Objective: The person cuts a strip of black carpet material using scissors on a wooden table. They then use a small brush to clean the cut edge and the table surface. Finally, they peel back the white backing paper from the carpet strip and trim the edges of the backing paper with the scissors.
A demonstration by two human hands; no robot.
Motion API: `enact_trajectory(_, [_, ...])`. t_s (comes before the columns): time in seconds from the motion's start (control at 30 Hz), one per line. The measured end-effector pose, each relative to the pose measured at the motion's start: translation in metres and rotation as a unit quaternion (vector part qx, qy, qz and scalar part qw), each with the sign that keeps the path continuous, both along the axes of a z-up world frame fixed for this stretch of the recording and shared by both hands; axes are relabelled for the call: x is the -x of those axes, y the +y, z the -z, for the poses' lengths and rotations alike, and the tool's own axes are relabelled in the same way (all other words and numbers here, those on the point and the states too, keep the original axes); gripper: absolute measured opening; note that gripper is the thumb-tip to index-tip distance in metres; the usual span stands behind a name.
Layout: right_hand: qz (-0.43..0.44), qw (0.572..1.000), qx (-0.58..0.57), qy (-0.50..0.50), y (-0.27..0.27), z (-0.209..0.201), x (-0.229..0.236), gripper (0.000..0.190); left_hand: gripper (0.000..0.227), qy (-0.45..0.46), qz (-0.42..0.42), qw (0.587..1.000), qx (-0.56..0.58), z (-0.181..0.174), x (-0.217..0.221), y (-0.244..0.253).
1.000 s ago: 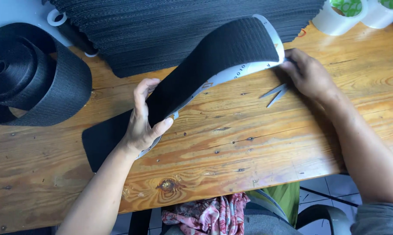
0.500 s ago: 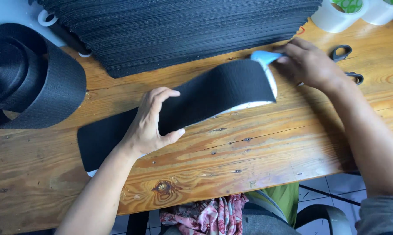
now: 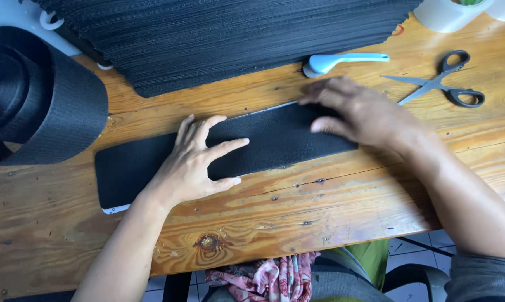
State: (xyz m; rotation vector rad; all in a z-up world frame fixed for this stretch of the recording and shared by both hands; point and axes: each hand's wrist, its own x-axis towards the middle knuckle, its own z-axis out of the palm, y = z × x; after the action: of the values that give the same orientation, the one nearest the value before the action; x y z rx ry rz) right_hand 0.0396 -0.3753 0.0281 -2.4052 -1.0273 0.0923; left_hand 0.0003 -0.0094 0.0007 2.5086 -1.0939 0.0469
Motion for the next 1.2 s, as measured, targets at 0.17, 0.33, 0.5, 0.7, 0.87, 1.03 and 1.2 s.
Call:
enact_trajectory(0.17, [0.043,0.994,0.09,-0.05,0.001,0.033,-0.001,0.055,0.075,0.009,-0.013,0.999,-0.042,-0.006,0.006,-0.005])
enact_trajectory(0.33, [0.058,0.99,0.102,-0.082,0.008,0.038,0.001,0.056,0.092,-0.031,0.001,0.996,-0.082,-0.001,0.0,-0.026])
enact_trajectory(0.5, [0.06,0.989,0.103,-0.082,0.011,0.033,0.006,0.059,0.078,-0.058,-0.003,0.995,-0.084,0.006,-0.012,-0.044])
enact_trajectory(0.7, [0.06,0.988,0.1,-0.099,0.004,0.034,0.002,0.059,0.071,-0.117,0.015,0.987,-0.111,0.007,-0.012,-0.04])
enact_trajectory(0.87, [0.041,0.994,0.042,-0.095,0.001,0.027,-0.003,0.053,0.068,-0.106,0.026,0.991,-0.081,0.008,-0.01,-0.038])
enact_trajectory(1.03, [0.127,0.971,0.013,-0.205,-0.028,0.013,-0.016,0.033,0.063,-0.08,0.019,0.994,-0.066,0.001,-0.005,-0.039])
enact_trajectory(1.2, [0.209,0.925,0.132,-0.288,-0.052,0.025,-0.031,0.048,0.067,-0.07,-0.018,0.994,-0.081,0.002,-0.003,-0.039])
